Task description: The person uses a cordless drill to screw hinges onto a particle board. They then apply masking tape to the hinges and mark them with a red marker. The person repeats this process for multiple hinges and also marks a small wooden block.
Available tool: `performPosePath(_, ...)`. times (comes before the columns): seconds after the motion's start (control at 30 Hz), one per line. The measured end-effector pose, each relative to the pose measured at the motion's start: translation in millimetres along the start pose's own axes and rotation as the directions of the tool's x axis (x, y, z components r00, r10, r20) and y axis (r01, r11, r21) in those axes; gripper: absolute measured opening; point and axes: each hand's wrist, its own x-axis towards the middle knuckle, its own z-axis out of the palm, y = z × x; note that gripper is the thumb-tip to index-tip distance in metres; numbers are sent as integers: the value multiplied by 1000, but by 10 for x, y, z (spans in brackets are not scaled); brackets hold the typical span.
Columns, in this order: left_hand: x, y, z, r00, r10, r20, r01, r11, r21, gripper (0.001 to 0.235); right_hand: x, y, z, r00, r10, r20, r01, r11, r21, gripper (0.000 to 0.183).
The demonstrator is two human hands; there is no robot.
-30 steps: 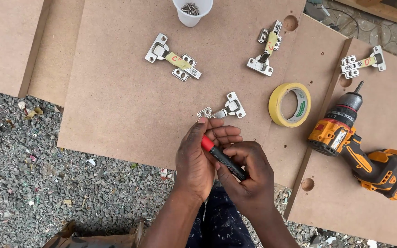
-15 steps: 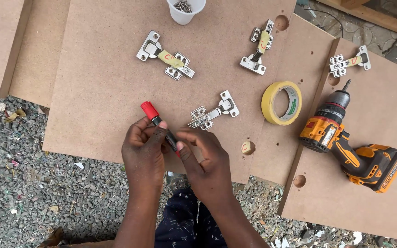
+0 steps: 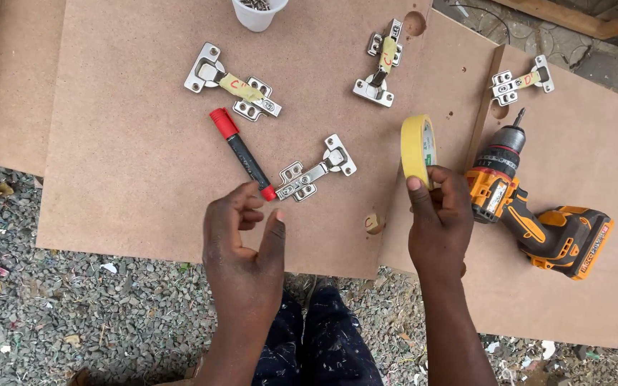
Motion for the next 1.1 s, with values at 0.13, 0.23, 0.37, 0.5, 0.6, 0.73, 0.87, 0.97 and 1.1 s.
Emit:
performPosePath(0.13,-198,141,177,957,62,282,-64,998,0,47,-360,-433,-80,941,292,170,-337,838,428,24)
performPosePath(0.23,-221,113,276,929,183,321,-199,980,18,45,-576,-381,-130,838,433,331,-543,715,441,33)
performPosePath(0.37,-145,104,274,922,202,331,-241,967,81,39,-762,-371,-168,782,349,516,-612,588,529,41)
performPosePath(0.5,-143,55,304,958,18,286,-51,993,110,31,-818,-309,-220,735,376,564,-639,661,393,51)
performPosePath(0.6,-165,40,332,957,-80,278,57,994,89,26,-838,-276,-262,735,380,562,-617,718,321,47)
performPosePath(0.73,-166,74,344,939,-197,281,170,978,119,32,-834,-233,-314,752,351,558,-603,707,368,50)
performPosePath(0.87,-335,187,339,946,-206,249,198,979,56,31,-855,-316,-323,776,362,517,-582,728,363,50)
performPosePath(0.97,-433,261,316,886,-299,353,358,927,-112,34,-879,-312,-273,799,360,483,-558,743,369,52)
performPosePath(1.1,-453,245,362,655,-355,667,727,535,-430,34,-899,-329,-200,846,327,420,-515,703,490,41)
